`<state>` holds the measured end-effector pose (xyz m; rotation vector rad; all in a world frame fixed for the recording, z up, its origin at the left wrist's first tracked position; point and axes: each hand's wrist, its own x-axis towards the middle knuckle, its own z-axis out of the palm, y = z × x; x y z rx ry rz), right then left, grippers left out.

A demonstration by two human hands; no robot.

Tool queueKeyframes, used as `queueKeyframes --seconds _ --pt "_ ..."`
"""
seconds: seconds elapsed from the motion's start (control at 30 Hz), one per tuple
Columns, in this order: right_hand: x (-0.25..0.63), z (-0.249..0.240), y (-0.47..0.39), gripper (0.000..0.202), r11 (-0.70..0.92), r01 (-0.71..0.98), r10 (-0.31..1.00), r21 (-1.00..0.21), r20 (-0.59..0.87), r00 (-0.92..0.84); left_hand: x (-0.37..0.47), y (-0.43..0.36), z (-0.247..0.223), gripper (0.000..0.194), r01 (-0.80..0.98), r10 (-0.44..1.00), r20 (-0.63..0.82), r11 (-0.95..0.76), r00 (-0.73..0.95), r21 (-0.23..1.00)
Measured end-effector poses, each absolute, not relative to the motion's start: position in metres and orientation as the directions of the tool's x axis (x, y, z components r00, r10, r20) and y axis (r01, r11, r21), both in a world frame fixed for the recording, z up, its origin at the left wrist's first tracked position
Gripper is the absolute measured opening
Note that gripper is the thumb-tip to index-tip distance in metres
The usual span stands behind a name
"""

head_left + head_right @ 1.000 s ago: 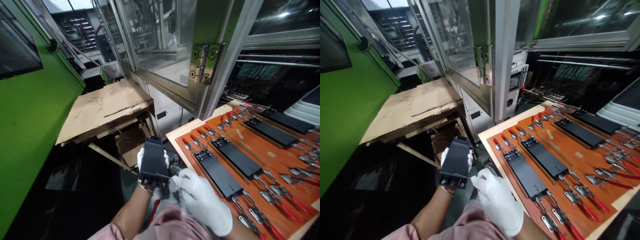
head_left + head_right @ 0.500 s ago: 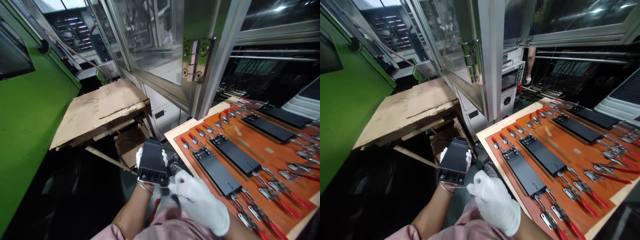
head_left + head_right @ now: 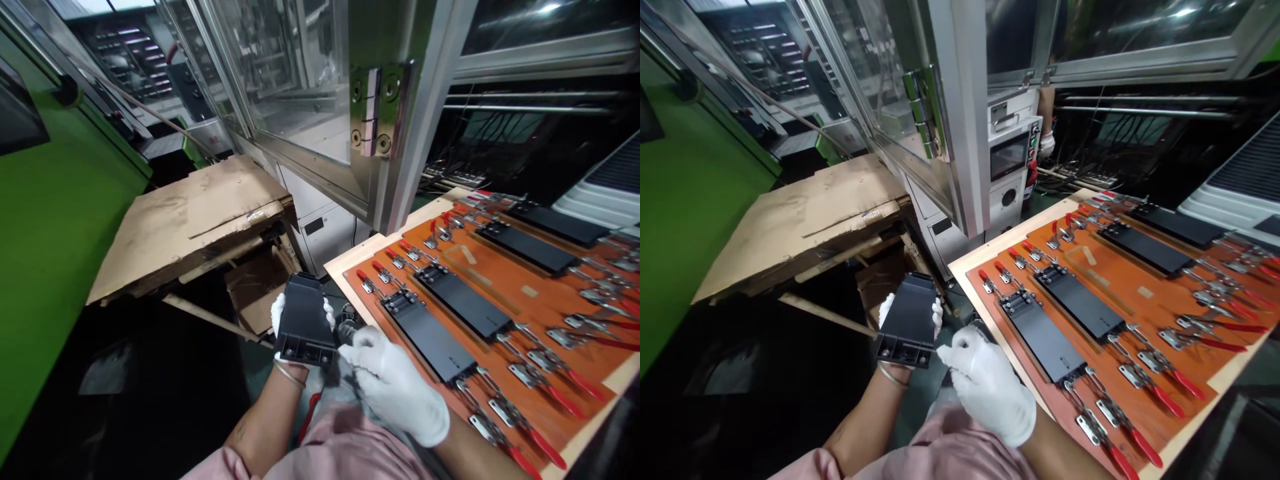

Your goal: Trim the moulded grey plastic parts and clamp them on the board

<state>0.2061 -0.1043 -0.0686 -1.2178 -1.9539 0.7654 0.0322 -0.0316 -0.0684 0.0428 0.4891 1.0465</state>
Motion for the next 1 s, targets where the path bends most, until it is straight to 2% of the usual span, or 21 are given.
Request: queueKeyframes --seconds 0.13,0.27,0.43,0.5,0.6,0.7,0.8,0.9,1.0 --pt "0.206 -0.067 -0.106 0.025 0.350 0.454 0.908 -0.820 0.177 -0.381 0.032 -0.031 -0.069 0.054 -0.814 0.828 -0.382 0.521 0.410 0.255" --pt "0.207 -0.066 -0.105 0.024 0.382 0.466 0.917 -0.798 0.264 -0.299 0.033 -0.031 -0.069 0.056 -0.810 0.830 -0.390 0.518 0.398 0.276" --pt "0.202 -0.059 -0.106 0.022 0.309 0.417 0.921 -0.855 0.159 -0.356 0.036 -0.030 -0.071 0.054 -0.806 0.822 -0.389 0.532 0.417 0.259" --pt "0.198 -0.056 -0.107 0.021 0.333 0.415 0.926 -0.847 0.213 -0.311 0.038 -0.030 -0.072 0.053 -0.812 0.826 -0.384 0.525 0.413 0.256" --pt "0.194 -0.056 -0.107 0.024 0.424 0.488 0.902 -0.763 0.309 -0.301 0.040 -0.030 -0.074 0.052 -0.815 0.836 -0.374 0.512 0.401 0.271" --pt "0.193 -0.056 -0.106 0.026 0.445 0.466 0.885 -0.765 0.297 -0.357 0.042 -0.031 -0.073 0.053 -0.818 0.850 -0.352 0.497 0.392 0.291" --pt "0.194 -0.056 -0.105 0.025 0.420 0.426 0.898 -0.801 0.299 -0.324 0.044 -0.031 -0.069 0.052 -0.817 0.853 -0.345 0.495 0.391 0.297" --pt "0.196 -0.054 -0.104 0.028 0.470 0.489 0.881 -0.735 0.358 -0.308 0.045 -0.029 -0.067 0.052 -0.813 0.851 -0.350 0.499 0.392 0.300" --pt "0.196 -0.053 -0.105 0.028 0.469 0.493 0.878 -0.733 0.330 -0.346 0.045 -0.026 -0.071 0.055 -0.799 0.835 -0.366 0.523 0.411 0.297"
